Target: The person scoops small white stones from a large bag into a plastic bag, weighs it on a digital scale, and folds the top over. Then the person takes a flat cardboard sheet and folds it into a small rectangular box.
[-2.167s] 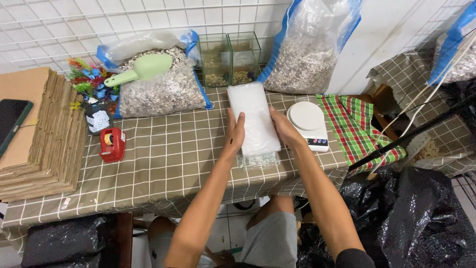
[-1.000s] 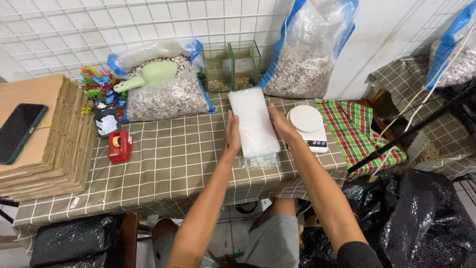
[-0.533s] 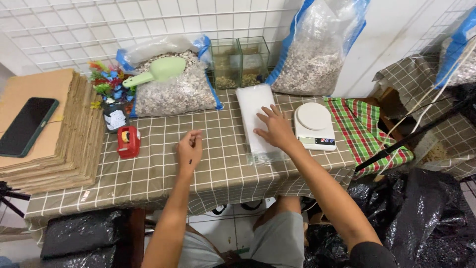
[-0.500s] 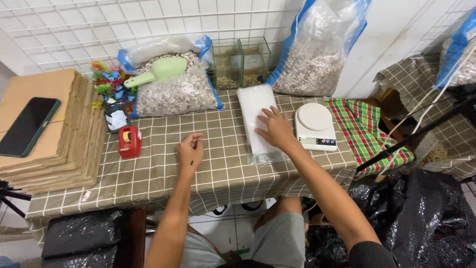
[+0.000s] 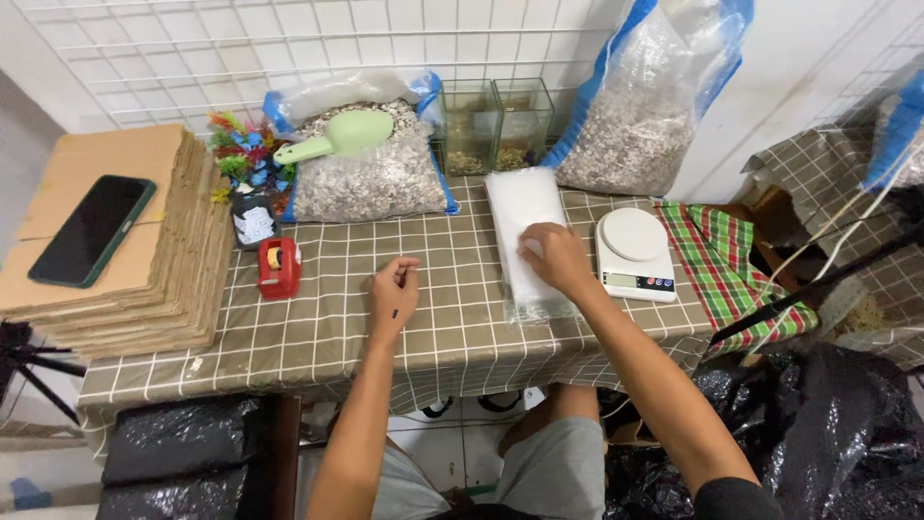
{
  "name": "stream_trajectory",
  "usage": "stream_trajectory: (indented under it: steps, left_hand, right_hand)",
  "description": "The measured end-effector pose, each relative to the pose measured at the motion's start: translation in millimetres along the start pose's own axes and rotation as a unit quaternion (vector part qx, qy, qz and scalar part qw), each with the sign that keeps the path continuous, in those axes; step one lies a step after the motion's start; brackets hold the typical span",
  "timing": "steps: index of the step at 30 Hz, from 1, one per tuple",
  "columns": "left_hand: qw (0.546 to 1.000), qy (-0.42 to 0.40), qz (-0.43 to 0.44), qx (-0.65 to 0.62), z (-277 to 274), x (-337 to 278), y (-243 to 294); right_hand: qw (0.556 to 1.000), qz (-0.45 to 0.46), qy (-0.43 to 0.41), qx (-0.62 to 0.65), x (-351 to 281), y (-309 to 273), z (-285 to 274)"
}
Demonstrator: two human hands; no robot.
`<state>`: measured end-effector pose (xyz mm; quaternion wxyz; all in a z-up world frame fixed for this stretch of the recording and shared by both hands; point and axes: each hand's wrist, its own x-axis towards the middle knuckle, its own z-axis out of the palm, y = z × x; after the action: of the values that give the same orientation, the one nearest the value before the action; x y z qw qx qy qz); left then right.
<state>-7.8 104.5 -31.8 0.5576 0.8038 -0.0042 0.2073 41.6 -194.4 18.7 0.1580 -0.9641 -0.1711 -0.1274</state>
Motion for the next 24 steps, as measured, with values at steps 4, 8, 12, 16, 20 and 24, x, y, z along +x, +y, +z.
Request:
stream_trajectory:
  steps: [4, 8, 12, 16, 20, 24]
  left_hand:
    - [1.0, 0.01, 0.011, 0.004, -1.7, 0.3, -0.1]
    - [1.0, 0.007, 0.003, 0.003, -6.2, -1.3, 8.9]
    - [1.0, 0.001, 0.007, 0.003, 1.0, -1.3, -3.8]
    - [1.0, 0.002, 0.012, 0.003, 1.2, -0.8, -5.2]
    - [1.0, 0.004, 0.013, 0.002, -0.3, -1.8, -2.0]
    - [1.0, 0.008, 0.011, -0.001, 2.5, -0.2, -7.9]
  right_hand:
    - [1.0, -0.001, 0.028, -0.004, 4.6, 24.2, 34.9]
    - [0.999, -0.006, 0.032, -0.043, 6.6, 29.2, 49.5]
    - [0.999, 0.005, 0.02, -0.029, 2.7, 28.1, 47.4]
    - [0.997, 0.03, 0.01, 0.072, 1.9, 24.4, 33.3]
    - [0.998, 0.032, 0.013, 0.061, 1.0, 22.2, 34.7]
    - [0.996, 0.03, 0.072, 0.038, 5.4, 33.1, 56.7]
